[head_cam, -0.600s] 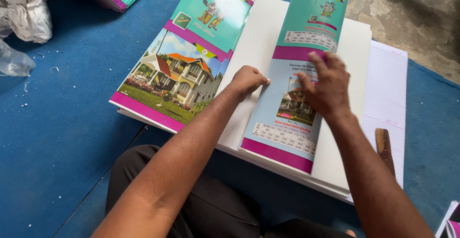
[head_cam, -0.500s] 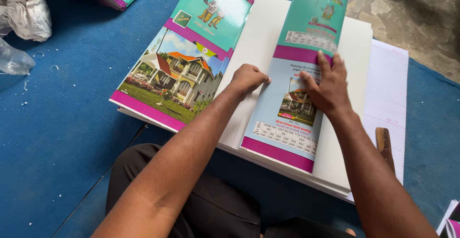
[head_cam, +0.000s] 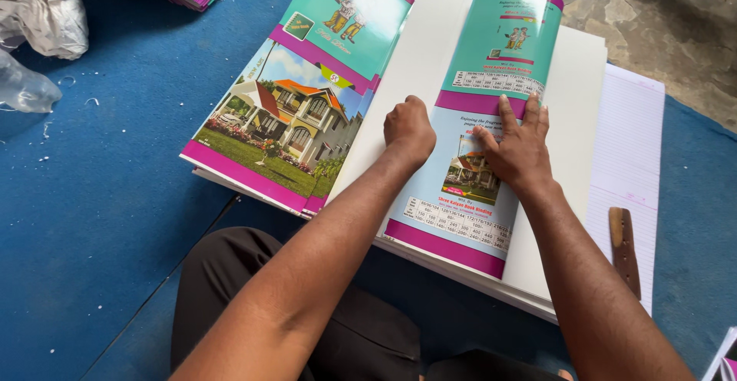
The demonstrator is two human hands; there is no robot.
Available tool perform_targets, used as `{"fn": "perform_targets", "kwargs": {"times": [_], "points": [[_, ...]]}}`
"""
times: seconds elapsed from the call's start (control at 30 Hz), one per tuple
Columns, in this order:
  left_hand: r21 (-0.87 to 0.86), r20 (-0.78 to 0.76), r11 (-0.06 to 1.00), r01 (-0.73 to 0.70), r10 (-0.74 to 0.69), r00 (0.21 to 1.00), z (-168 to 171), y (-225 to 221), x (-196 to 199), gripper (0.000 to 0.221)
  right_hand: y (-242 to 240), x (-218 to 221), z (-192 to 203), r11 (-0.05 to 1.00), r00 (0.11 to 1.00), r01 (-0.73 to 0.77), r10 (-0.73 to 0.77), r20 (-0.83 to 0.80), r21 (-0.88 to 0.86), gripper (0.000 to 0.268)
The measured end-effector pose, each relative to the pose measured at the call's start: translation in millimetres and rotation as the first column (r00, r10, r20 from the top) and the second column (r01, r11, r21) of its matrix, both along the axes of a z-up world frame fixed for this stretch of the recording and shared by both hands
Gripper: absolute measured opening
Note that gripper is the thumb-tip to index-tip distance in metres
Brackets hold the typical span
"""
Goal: The person sits on the floor and repeatedly folds a printed cover sheet over a stack of white pages, then presses the fold with a wooden block to crease the spine. The person handles the book and block one at a time, repeating the fold-and-press cycle across the clip.
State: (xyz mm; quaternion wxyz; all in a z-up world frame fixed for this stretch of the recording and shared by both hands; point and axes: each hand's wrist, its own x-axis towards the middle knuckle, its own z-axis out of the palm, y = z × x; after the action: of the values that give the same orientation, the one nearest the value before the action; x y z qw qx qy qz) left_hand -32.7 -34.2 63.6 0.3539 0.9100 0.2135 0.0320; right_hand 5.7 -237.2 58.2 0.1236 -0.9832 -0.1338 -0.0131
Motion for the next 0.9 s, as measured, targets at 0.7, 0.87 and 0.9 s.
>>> {"fn": "perform_targets", "kwargs": {"times": [0.7,0.87,0.9], "points": [[-0.072,-0.050,0.997,0.008,-0.012,0.999,9,7,-10,0.018,21,-3,0,0.986,0.999,0.054,-0.054,-0.001,-0.159,0.084],[-0.065,-0.038,0.998,0.018,-0.021,0.999,8,6,-10,0.020,21,-4,2,0.985,0.999,0.053,-0.053,0.001,-0.167,0.084],[-0.065,-0.030,0.998,0.019,-0.021,0.999,7,6,-10,0.021,22,-4,2,0.984,0.999,0.049,-0.049,0.006,-0.170,0.084]]}}
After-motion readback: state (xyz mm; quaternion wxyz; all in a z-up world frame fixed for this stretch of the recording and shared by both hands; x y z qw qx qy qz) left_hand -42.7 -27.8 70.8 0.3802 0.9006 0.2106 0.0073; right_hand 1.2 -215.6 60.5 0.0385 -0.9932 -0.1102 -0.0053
